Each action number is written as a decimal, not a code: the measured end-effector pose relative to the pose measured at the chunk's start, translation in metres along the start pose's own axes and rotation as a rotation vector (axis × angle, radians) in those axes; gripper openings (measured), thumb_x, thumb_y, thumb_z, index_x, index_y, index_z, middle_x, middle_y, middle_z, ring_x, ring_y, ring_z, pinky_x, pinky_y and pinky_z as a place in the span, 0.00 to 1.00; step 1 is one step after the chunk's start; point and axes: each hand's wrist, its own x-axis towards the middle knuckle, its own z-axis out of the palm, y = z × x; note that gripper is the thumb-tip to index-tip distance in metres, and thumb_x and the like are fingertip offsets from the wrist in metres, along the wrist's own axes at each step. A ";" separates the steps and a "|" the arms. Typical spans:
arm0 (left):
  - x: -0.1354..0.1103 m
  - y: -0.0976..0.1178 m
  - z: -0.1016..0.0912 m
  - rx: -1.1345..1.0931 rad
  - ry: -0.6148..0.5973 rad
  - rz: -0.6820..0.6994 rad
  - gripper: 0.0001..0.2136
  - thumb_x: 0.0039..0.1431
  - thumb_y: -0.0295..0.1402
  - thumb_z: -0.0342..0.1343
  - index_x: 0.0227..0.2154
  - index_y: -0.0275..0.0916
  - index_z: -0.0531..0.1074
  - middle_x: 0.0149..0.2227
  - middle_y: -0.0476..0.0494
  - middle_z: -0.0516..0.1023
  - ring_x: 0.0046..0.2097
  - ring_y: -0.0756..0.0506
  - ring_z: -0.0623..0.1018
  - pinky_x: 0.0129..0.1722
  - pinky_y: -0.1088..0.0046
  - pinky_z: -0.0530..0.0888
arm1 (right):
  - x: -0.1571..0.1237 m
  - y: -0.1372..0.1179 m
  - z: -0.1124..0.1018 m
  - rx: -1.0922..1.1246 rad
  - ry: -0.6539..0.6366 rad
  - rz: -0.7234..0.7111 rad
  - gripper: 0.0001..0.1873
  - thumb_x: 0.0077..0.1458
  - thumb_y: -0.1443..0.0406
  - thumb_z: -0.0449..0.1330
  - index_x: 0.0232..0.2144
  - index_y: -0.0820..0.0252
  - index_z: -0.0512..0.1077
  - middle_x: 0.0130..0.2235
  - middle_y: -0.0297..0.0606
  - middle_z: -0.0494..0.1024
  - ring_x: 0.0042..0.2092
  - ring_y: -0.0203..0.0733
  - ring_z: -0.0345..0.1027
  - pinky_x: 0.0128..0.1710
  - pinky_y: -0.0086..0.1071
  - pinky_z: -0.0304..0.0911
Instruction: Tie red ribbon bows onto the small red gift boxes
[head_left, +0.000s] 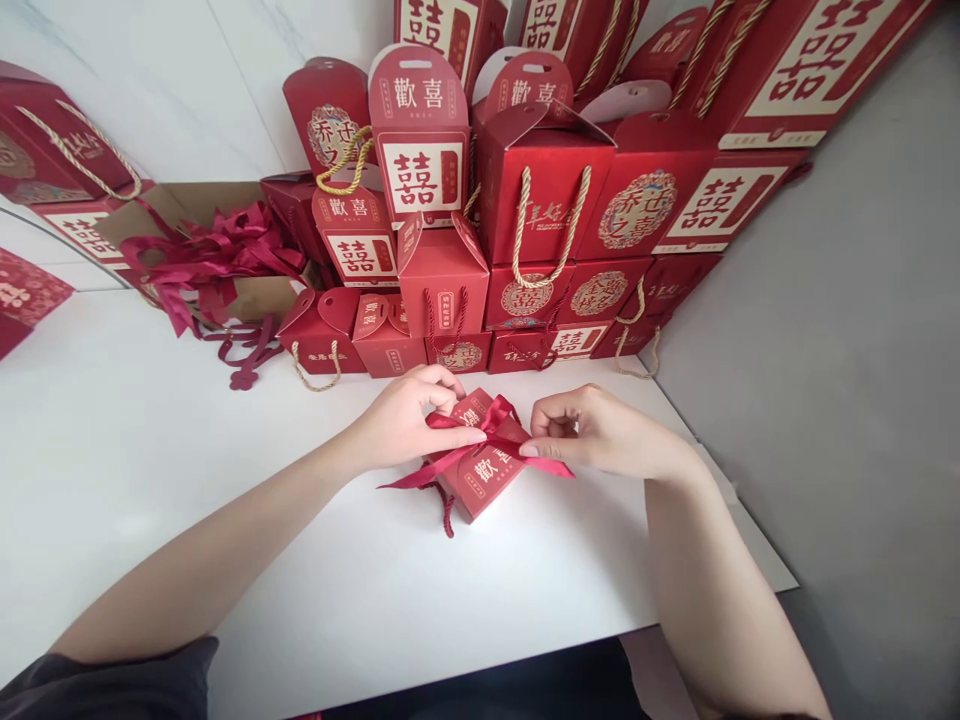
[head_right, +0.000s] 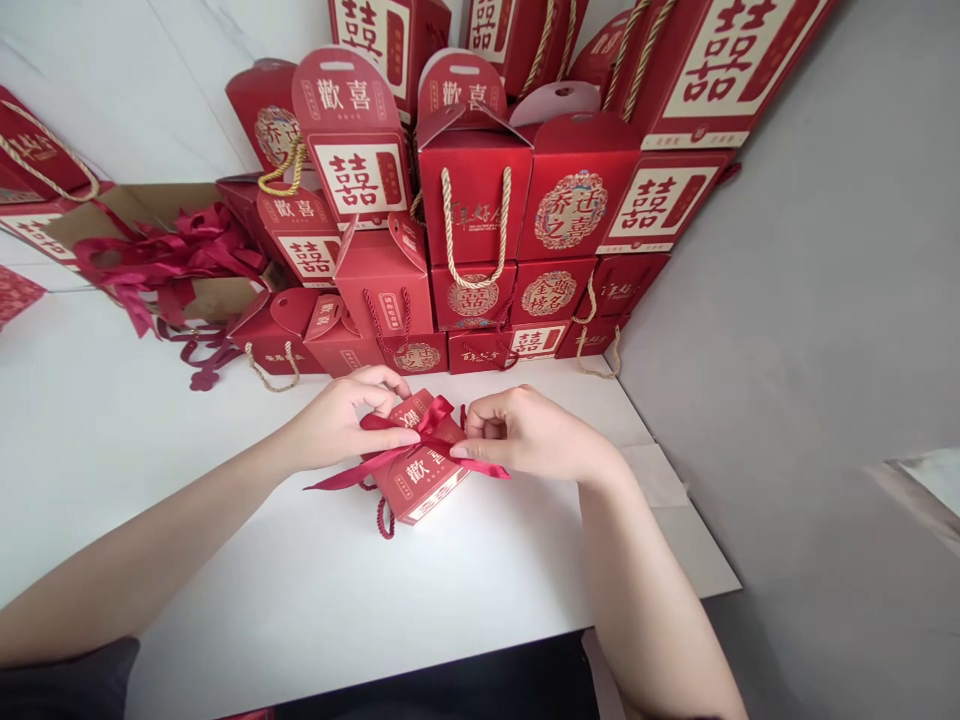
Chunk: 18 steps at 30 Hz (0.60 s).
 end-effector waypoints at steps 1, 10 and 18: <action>0.000 0.000 0.000 0.001 0.004 -0.004 0.21 0.52 0.49 0.62 0.18 0.36 0.66 0.42 0.43 0.72 0.40 0.46 0.74 0.43 0.65 0.70 | -0.001 0.001 0.000 0.031 -0.029 0.029 0.18 0.57 0.53 0.60 0.23 0.58 0.67 0.21 0.29 0.69 0.23 0.31 0.58 0.23 0.27 0.54; 0.001 -0.004 0.002 0.056 0.042 -0.006 0.25 0.50 0.50 0.63 0.17 0.37 0.58 0.41 0.44 0.73 0.40 0.45 0.74 0.43 0.65 0.70 | -0.007 -0.010 0.008 -0.048 -0.166 0.159 0.11 0.56 0.60 0.61 0.24 0.59 0.73 0.17 0.30 0.70 0.18 0.32 0.64 0.18 0.26 0.59; -0.015 0.020 -0.033 -0.011 -0.117 -0.005 0.30 0.54 0.37 0.62 0.58 0.49 0.57 0.60 0.43 0.66 0.58 0.43 0.69 0.56 0.63 0.67 | -0.004 0.018 -0.013 -0.114 -0.196 0.249 0.05 0.55 0.66 0.57 0.30 0.59 0.73 0.24 0.35 0.78 0.25 0.39 0.73 0.25 0.29 0.65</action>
